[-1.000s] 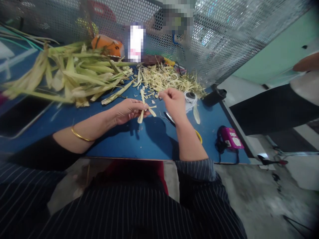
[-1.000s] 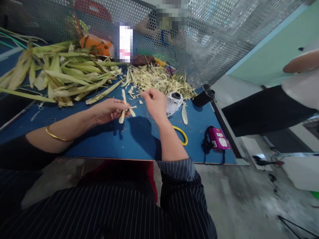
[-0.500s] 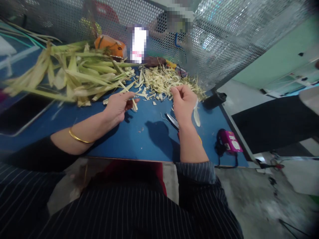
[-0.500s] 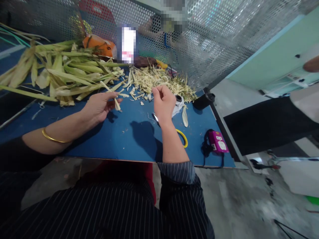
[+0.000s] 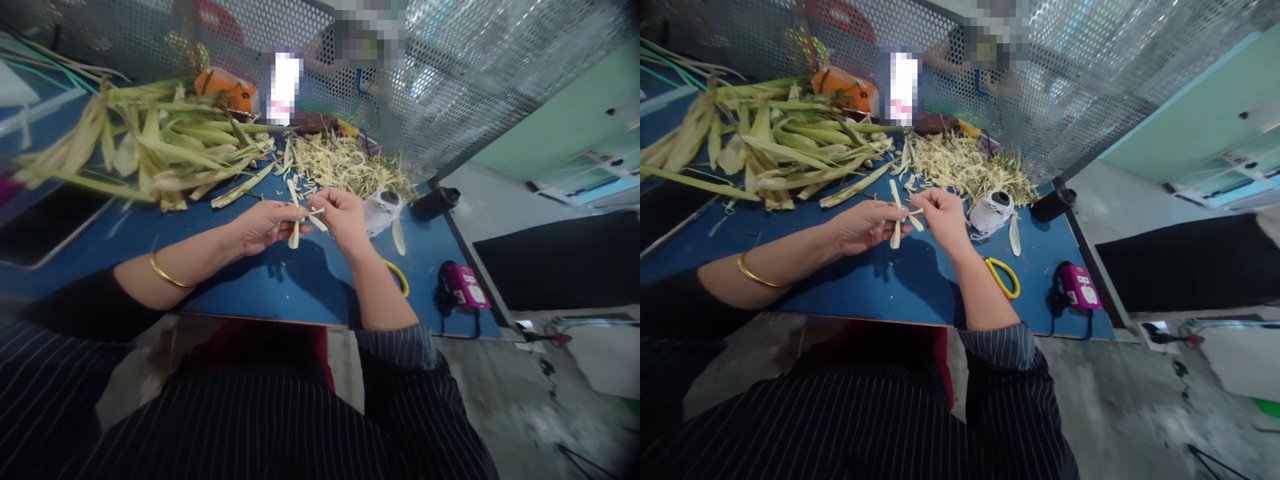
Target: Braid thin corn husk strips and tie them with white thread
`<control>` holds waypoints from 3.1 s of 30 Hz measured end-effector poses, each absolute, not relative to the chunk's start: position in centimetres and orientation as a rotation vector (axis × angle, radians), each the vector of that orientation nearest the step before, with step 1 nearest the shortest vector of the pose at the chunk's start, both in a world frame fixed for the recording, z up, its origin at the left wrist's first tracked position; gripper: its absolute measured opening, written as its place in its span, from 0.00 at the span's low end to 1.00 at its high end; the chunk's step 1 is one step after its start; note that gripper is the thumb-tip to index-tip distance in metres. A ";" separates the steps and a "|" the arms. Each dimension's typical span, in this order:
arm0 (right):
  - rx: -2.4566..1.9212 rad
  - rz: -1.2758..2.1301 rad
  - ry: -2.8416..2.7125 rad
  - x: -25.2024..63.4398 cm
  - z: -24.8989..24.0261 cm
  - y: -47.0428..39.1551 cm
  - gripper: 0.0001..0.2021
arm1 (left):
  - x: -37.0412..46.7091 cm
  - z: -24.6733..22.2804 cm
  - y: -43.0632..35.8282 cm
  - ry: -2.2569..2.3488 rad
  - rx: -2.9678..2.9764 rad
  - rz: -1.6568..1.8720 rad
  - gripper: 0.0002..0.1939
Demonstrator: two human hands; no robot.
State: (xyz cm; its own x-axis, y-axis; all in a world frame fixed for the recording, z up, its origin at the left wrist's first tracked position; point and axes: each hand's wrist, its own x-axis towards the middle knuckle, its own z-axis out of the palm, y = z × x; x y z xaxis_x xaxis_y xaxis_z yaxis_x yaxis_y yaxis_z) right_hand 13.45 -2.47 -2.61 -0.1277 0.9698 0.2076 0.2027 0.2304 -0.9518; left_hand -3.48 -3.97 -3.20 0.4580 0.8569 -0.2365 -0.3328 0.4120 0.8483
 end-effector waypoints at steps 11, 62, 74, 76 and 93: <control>-1.237 0.728 -1.816 13.7 -3.0 -2.5 0.09 | -3.9 -3.0 -3.1 0.890 0.746 1.097 0.06; -1.188 1.295 -1.445 12.1 -4.8 -2.9 0.11 | -4.4 -1.9 -4.2 0.880 1.060 1.006 0.07; -1.205 0.657 -1.883 10.9 -4.9 -4.6 0.11 | -5.2 -3.5 -2.2 1.235 1.496 1.414 0.06; -1.100 0.460 -1.999 10.6 -4.7 -5.4 0.10 | -5.4 -3.9 -1.9 1.286 1.562 1.387 0.07; -1.007 0.855 -1.650 13.1 -3.9 -2.2 0.09 | -5.2 -2.4 -3.5 0.695 1.530 0.790 0.13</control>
